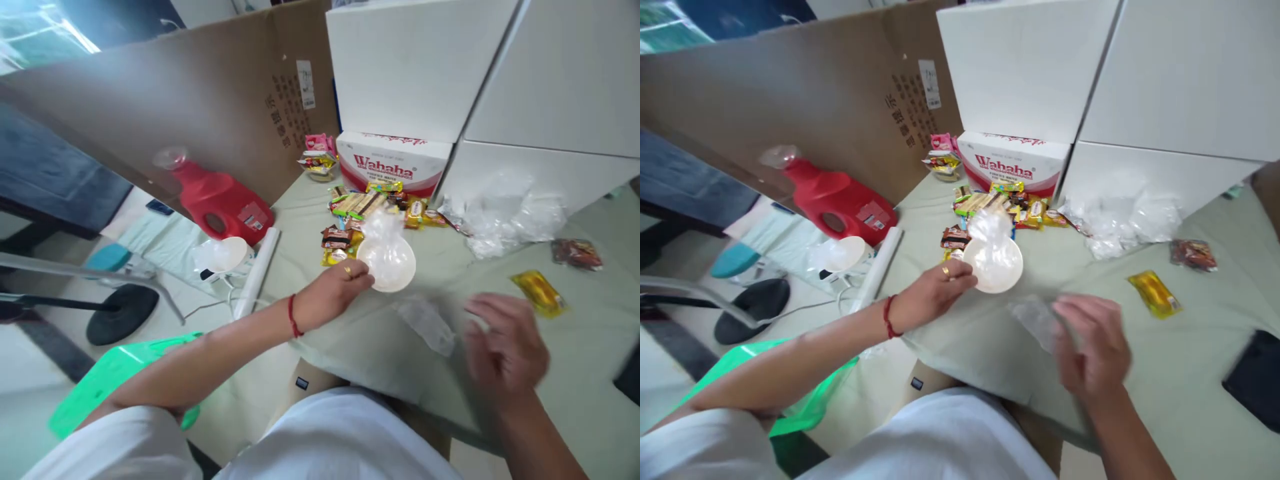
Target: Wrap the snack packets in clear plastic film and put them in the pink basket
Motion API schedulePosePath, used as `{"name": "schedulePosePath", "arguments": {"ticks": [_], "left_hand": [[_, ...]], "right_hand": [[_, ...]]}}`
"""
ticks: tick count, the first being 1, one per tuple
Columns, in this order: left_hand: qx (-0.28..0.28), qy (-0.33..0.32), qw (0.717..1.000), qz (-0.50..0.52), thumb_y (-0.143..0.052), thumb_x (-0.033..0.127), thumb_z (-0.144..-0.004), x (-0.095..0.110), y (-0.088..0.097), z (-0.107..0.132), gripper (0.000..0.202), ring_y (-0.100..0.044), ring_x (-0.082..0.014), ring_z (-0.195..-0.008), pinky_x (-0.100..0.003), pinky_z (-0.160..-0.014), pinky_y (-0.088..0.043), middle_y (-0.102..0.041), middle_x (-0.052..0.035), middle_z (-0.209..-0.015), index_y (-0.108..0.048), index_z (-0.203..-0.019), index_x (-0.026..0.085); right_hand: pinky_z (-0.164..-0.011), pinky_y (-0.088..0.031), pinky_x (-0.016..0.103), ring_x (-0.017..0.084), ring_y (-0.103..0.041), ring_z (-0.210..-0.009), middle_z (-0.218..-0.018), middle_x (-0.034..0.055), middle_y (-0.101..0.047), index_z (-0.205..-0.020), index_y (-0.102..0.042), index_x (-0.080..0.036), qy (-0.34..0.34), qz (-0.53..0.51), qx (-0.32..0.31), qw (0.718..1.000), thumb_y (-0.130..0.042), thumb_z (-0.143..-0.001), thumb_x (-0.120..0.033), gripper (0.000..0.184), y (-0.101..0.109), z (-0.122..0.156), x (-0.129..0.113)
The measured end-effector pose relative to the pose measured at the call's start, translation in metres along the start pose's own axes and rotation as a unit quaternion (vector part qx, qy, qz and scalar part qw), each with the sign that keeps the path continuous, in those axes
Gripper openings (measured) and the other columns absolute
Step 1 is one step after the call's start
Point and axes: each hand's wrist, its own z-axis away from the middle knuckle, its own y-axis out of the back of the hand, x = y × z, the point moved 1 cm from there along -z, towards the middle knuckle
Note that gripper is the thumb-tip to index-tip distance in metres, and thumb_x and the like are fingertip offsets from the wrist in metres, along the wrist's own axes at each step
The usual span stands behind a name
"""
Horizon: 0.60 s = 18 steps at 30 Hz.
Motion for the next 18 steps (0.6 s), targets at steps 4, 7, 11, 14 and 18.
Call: {"name": "schedulePosePath", "arguments": {"ticks": [4,7,11,14,18], "left_hand": [[-0.045,-0.029,0.995,0.082,-0.05,0.035,-0.101,0.016,-0.04,0.004,0.028,-0.057,-0.0226,-0.089,-0.033,-0.086,-0.046,-0.065,-0.0091,-0.097,-0.071,-0.09,0.022],[-0.036,-0.022,0.991,0.125,-0.054,0.034,-0.1,0.016,-0.056,0.002,0.023,-0.057,-0.0217,-0.088,-0.031,-0.085,-0.046,-0.065,-0.0077,-0.095,-0.071,-0.089,0.022],[-0.01,-0.003,0.994,0.113,-0.049,0.034,-0.102,0.006,-0.067,0.002,0.026,-0.06,-0.0224,-0.091,-0.033,-0.086,-0.05,-0.064,-0.0094,-0.098,-0.07,-0.093,0.021],[0.0,0.002,0.996,0.091,-0.047,0.033,-0.102,0.0,-0.073,0.003,0.027,-0.062,-0.0231,-0.095,-0.035,-0.089,-0.052,-0.065,-0.0105,-0.102,-0.071,-0.1,0.021],[-0.007,-0.014,0.997,0.075,-0.045,0.028,-0.102,0.002,-0.08,0.002,0.027,-0.063,-0.0241,-0.103,-0.038,-0.095,-0.054,-0.067,-0.0119,-0.109,-0.071,-0.106,0.021]], "right_hand": [[-0.104,-0.052,0.051,0.032,-0.057,-0.127,-0.141,0.013,-0.058,-0.148,-0.049,-0.03,0.117,0.01,-0.105,0.988,-0.065,-0.098,-0.037,0.053,-0.026,-0.058,-0.013],[-0.097,-0.056,0.051,0.035,-0.058,-0.122,-0.139,0.0183,-0.059,-0.148,-0.051,-0.02,0.092,0.036,-0.262,0.96,-0.069,-0.095,-0.045,0.061,-0.05,-0.057,0.003],[-0.103,-0.054,0.051,0.034,-0.055,-0.126,-0.139,0.0192,-0.06,-0.139,-0.06,-0.017,0.114,0.036,-0.365,0.923,-0.075,-0.089,-0.029,0.053,-0.065,-0.033,0.019],[-0.108,-0.051,0.048,0.032,-0.054,-0.129,-0.142,0.0171,-0.059,-0.14,-0.062,-0.017,0.171,0.035,-0.413,0.894,-0.075,-0.087,-0.021,0.054,-0.069,-0.03,0.017],[-0.107,-0.048,0.04,0.029,-0.059,-0.124,-0.129,0.0188,-0.067,-0.128,-0.068,-0.008,0.235,0.073,-0.474,0.846,-0.063,-0.094,-0.015,0.036,-0.079,-0.047,0.004]]}}
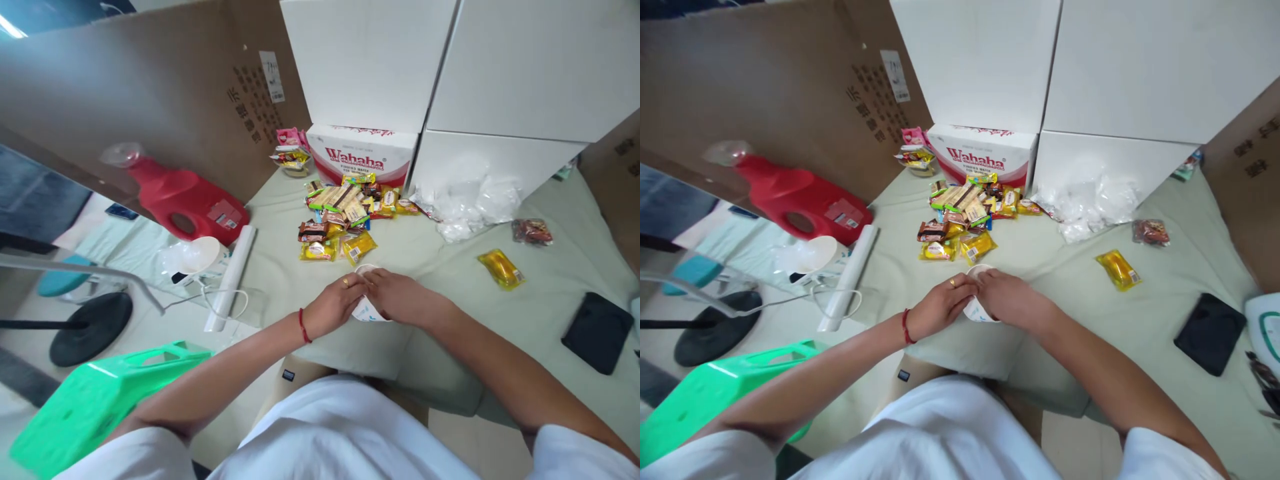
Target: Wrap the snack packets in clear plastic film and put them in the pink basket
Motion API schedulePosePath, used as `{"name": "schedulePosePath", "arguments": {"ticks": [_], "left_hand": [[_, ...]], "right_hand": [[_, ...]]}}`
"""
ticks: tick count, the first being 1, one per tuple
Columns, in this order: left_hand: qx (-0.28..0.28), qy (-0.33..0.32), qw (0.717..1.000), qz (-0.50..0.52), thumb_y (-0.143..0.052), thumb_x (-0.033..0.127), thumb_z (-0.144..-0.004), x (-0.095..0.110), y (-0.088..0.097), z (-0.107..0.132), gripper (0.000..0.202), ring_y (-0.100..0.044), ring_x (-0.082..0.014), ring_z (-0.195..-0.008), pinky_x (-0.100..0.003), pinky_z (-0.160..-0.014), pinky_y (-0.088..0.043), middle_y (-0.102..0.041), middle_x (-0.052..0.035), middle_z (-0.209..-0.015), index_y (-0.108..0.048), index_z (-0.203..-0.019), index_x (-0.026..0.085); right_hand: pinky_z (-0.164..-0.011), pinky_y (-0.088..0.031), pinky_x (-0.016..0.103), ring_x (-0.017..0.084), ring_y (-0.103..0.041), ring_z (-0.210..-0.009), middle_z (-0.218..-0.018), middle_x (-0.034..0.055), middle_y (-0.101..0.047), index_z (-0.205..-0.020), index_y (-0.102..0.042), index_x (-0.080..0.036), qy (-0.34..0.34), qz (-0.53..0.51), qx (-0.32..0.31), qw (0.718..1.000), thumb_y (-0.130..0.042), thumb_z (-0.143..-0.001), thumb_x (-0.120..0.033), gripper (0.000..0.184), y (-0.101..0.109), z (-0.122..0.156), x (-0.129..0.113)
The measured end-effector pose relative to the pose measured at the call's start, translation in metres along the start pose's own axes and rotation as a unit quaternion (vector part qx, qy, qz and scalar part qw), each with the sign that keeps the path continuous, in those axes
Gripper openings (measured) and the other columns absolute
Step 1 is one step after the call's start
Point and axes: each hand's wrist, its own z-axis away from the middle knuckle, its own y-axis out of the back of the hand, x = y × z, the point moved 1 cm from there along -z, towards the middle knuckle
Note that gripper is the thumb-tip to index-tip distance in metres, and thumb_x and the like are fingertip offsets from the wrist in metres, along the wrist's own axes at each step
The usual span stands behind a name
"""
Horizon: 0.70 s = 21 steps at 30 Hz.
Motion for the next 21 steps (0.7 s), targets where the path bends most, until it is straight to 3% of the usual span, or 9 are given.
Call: {"name": "schedulePosePath", "arguments": {"ticks": [3,8,11,14,16,17,19,21], "left_hand": [[0.022,0.004,1.0,-0.015,-0.045,0.025,-0.101,0.0,-0.002,0.003,0.026,-0.064,-0.0238,-0.102,-0.038,-0.094,-0.055,-0.067,-0.0118,-0.108,-0.07,-0.107,0.021],[0.034,-0.005,0.999,-0.031,-0.047,0.018,-0.099,-0.007,-0.003,0.016,0.021,-0.065,-0.0208,-0.097,-0.033,-0.087,-0.055,-0.066,-0.0102,-0.104,-0.067,-0.102,0.021],[0.067,0.016,0.997,-0.031,-0.048,0.016,-0.098,-0.014,-0.001,0.021,0.019,-0.065,-0.0197,-0.097,-0.032,-0.088,-0.054,-0.066,-0.0093,-0.106,-0.066,-0.103,0.021],[0.102,0.052,0.993,-0.014,-0.05,0.015,-0.095,-0.02,0.004,0.023,0.016,-0.065,-0.0193,-0.095,-0.032,-0.087,-0.054,-0.066,-0.0077,-0.103,-0.065,-0.097,0.022],[0.114,0.065,0.991,-0.005,-0.051,0.015,-0.094,-0.022,0.006,0.022,0.014,-0.065,-0.0188,-0.093,-0.031,-0.084,-0.053,-0.067,-0.0068,-0.1,-0.064,-0.093,0.022],[0.118,0.065,0.991,-0.002,-0.052,0.015,-0.094,-0.023,0.006,0.022,0.014,-0.065,-0.0184,-0.092,-0.03,-0.084,-0.053,-0.067,-0.0066,-0.1,-0.064,-0.092,0.022],[0.125,0.06,0.99,0.002,-0.052,0.014,-0.095,-0.023,0.006,0.021,0.014,-0.065,-0.0177,-0.092,-0.03,-0.083,-0.053,-0.067,-0.0064,-0.1,-0.064,-0.092,0.021],[0.134,0.05,0.99,0.006,-0.052,0.013,-0.095,-0.021,0.005,0.018,0.015,-0.065,-0.0172,-0.092,-0.029,-0.083,-0.053,-0.067,-0.0061,-0.1,-0.064,-0.093,0.021]], "right_hand": [[-0.095,-0.05,0.038,0.029,-0.066,-0.109,-0.109,0.0171,-0.073,-0.109,-0.075,-0.01,0.004,0.025,-0.05,0.998,-0.055,-0.098,-0.015,0.023,0.002,-0.019,-0.002],[-0.086,-0.049,0.035,0.026,-0.069,-0.094,-0.095,0.014,-0.077,-0.094,-0.077,-0.013,-0.005,0.005,-0.101,0.995,-0.053,-0.097,-0.014,0.024,-0.015,-0.036,-0.009],[-0.086,-0.05,0.033,0.024,-0.068,-0.092,-0.092,0.0111,-0.076,-0.101,-0.076,-0.015,-0.029,-0.069,-0.033,0.997,-0.054,-0.098,-0.016,0.022,-0.014,-0.029,-0.005],[-0.088,-0.051,0.033,0.023,-0.067,-0.095,-0.102,0.008,-0.075,-0.11,-0.072,-0.019,-0.054,-0.205,0.124,0.97,-0.06,-0.096,-0.021,0.019,0.002,0.002,0.018],[-0.086,-0.052,0.035,0.022,-0.066,-0.093,-0.107,0.0072,-0.072,-0.117,-0.07,-0.02,-0.144,-0.255,0.276,0.915,-0.062,-0.096,-0.029,0.023,0.014,0.037,0.053],[-0.086,-0.053,0.037,0.023,-0.065,-0.091,-0.106,0.0076,-0.071,-0.12,-0.068,-0.02,-0.226,-0.241,0.362,0.872,-0.061,-0.096,-0.032,0.027,0.018,0.058,0.076],[-0.092,-0.049,0.046,0.027,-0.062,-0.097,-0.108,0.012,-0.066,-0.123,-0.065,-0.015,-0.393,-0.117,0.504,0.76,-0.065,-0.09,-0.031,0.036,0.02,0.097,0.125],[-0.102,-0.04,0.056,0.035,-0.054,-0.115,-0.123,0.0225,-0.056,-0.118,-0.065,-0.008,-0.497,0.002,0.564,0.659,-0.067,-0.083,-0.027,0.04,0.011,0.12,0.171]]}}
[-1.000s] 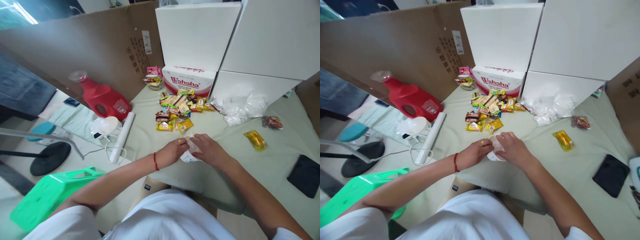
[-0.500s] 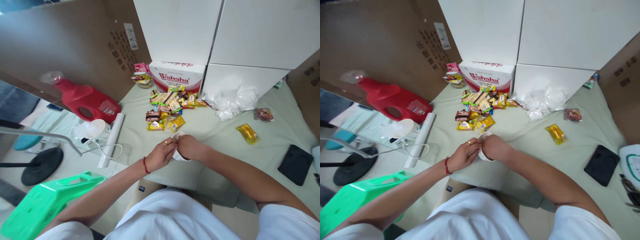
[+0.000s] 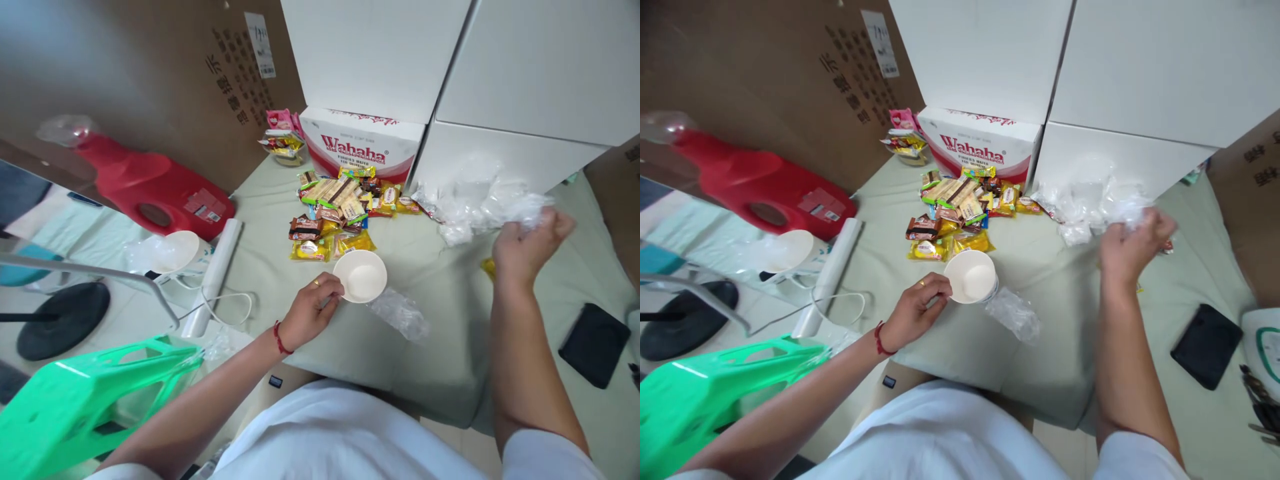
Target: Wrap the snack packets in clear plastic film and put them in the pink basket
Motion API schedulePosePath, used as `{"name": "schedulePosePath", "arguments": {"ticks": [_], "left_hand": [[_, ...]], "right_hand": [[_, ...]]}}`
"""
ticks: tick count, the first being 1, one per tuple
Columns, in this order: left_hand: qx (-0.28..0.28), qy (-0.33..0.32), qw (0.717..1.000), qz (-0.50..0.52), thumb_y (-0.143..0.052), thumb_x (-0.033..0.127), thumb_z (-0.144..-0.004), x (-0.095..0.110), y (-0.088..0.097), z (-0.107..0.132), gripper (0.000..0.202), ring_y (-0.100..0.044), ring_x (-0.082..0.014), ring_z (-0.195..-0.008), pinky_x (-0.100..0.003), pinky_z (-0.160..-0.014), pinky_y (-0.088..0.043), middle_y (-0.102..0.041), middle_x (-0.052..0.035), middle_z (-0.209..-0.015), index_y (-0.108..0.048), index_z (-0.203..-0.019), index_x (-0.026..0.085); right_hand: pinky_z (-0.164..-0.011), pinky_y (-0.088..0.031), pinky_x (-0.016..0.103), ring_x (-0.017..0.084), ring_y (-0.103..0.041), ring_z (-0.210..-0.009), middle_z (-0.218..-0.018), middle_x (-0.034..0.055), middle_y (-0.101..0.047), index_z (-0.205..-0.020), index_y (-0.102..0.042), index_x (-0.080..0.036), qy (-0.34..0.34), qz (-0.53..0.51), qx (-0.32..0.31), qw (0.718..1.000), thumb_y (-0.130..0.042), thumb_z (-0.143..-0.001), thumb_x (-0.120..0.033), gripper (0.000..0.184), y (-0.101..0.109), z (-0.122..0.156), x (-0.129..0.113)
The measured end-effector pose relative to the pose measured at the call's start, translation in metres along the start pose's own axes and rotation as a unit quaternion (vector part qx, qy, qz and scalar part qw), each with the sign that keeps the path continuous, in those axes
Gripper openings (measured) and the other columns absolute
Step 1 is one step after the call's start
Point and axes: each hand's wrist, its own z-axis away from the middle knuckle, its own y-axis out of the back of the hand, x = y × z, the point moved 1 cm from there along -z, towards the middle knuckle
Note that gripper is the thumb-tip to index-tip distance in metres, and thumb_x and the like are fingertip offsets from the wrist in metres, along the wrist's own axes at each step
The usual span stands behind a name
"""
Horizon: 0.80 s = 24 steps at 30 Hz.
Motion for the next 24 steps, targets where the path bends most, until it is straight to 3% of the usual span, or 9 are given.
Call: {"name": "schedulePosePath", "arguments": {"ticks": [3,6,8,11,14,16,18,20,24], "left_hand": [[0.008,-0.015,1.0,0.006,-0.052,0.011,-0.094,0.006,-0.005,-0.004,0.015,-0.065,-0.0165,-0.092,-0.028,-0.082,-0.053,-0.066,-0.0057,-0.1,-0.064,-0.094,0.021],[0.006,-0.04,0.999,0.01,-0.051,0.007,-0.094,0.016,-0.01,-0.007,0.018,-0.065,-0.0151,-0.092,-0.026,-0.082,-0.053,-0.065,-0.0051,-0.1,-0.063,-0.094,0.02],[0.005,-0.059,0.998,0.01,-0.05,0.005,-0.093,0.023,-0.011,-0.007,0.02,-0.064,-0.0141,-0.091,-0.025,-0.081,-0.053,-0.065,-0.0049,-0.101,-0.063,-0.096,0.02],[0.013,-0.077,0.997,0.01,-0.051,0.004,-0.093,0.03,-0.009,-0.007,0.021,-0.064,-0.0135,-0.091,-0.024,-0.08,-0.053,-0.064,-0.0047,-0.102,-0.063,-0.098,0.02],[0.017,-0.09,0.996,0.006,-0.052,0.004,-0.094,0.034,-0.008,-0.007,0.02,-0.065,-0.0138,-0.091,-0.025,-0.081,-0.054,-0.065,-0.0048,-0.102,-0.063,-0.099,0.02],[0.014,-0.1,0.995,0.0,-0.051,0.004,-0.095,0.039,-0.012,-0.008,0.021,-0.065,-0.0141,-0.092,-0.026,-0.081,-0.055,-0.065,-0.0055,-0.103,-0.063,-0.1,0.02],[0.0,-0.118,0.993,0.002,-0.05,0.004,-0.096,0.047,-0.02,-0.01,0.022,-0.066,-0.0142,-0.093,-0.025,-0.081,-0.056,-0.065,-0.0062,-0.104,-0.064,-0.101,0.02],[-0.018,-0.145,0.989,0.018,-0.049,0.004,-0.096,0.057,-0.03,-0.01,0.025,-0.066,-0.0141,-0.094,-0.025,-0.082,-0.057,-0.065,-0.0069,-0.105,-0.064,-0.106,0.02],[-0.021,-0.156,0.986,0.048,-0.055,0.008,-0.097,0.07,-0.046,-0.004,0.037,-0.066,-0.0188,-0.111,-0.031,-0.088,-0.06,-0.062,-0.0134,-0.128,-0.06,-0.13,0.024]], "right_hand": [[-0.109,-0.028,0.062,0.039,-0.044,-0.125,-0.13,0.0293,-0.048,-0.116,-0.065,-0.004,-0.096,0.128,-0.09,0.983,-0.062,-0.082,-0.022,0.038,-0.041,-0.009,0.036],[-0.106,-0.036,0.055,0.038,-0.048,-0.122,-0.126,0.0278,-0.054,-0.12,-0.063,-0.004,-0.106,0.163,-0.25,0.948,-0.066,-0.076,-0.022,0.047,-0.076,-0.001,0.039],[-0.103,-0.042,0.05,0.038,-0.052,-0.12,-0.125,0.0252,-0.057,-0.125,-0.062,-0.006,-0.101,0.188,-0.347,0.913,-0.068,-0.076,-0.025,0.053,-0.078,-0.005,0.037],[-0.108,-0.041,0.049,0.038,-0.053,-0.127,-0.13,0.0245,-0.059,-0.129,-0.062,-0.006,-0.047,0.201,-0.431,0.879,-0.069,-0.083,-0.033,0.054,-0.042,-0.021,0.033],[-0.109,-0.044,0.049,0.033,-0.057,-0.126,-0.138,0.025,-0.057,-0.132,-0.064,-0.006,0.073,0.114,-0.359,0.924,-0.064,-0.092,-0.041,0.053,0.02,-0.015,0.011],[-0.096,-0.055,0.045,0.024,-0.068,-0.103,-0.143,0.0186,-0.058,-0.139,-0.061,-0.017,0.154,-0.003,-0.306,0.939,-0.062,-0.096,-0.041,0.049,0.058,0.013,-0.02],[-0.088,-0.06,0.04,0.022,-0.07,-0.098,-0.153,0.0148,-0.052,-0.143,-0.059,-0.027,0.247,-0.097,-0.359,0.895,-0.069,-0.094,-0.039,0.051,0.086,0.055,-0.054],[-0.089,-0.06,0.035,0.022,-0.071,-0.107,-0.144,0.0109,-0.062,-0.138,-0.064,-0.028,0.307,-0.124,-0.398,0.856,-0.066,-0.098,-0.026,0.041,0.106,0.097,-0.08],[-0.083,-0.059,0.028,0.018,-0.074,-0.095,-0.106,0.0044,-0.077,-0.112,-0.074,-0.025,0.26,-0.091,-0.393,0.877,-0.054,-0.103,-0.019,0.023,0.155,0.134,-0.068]]}}
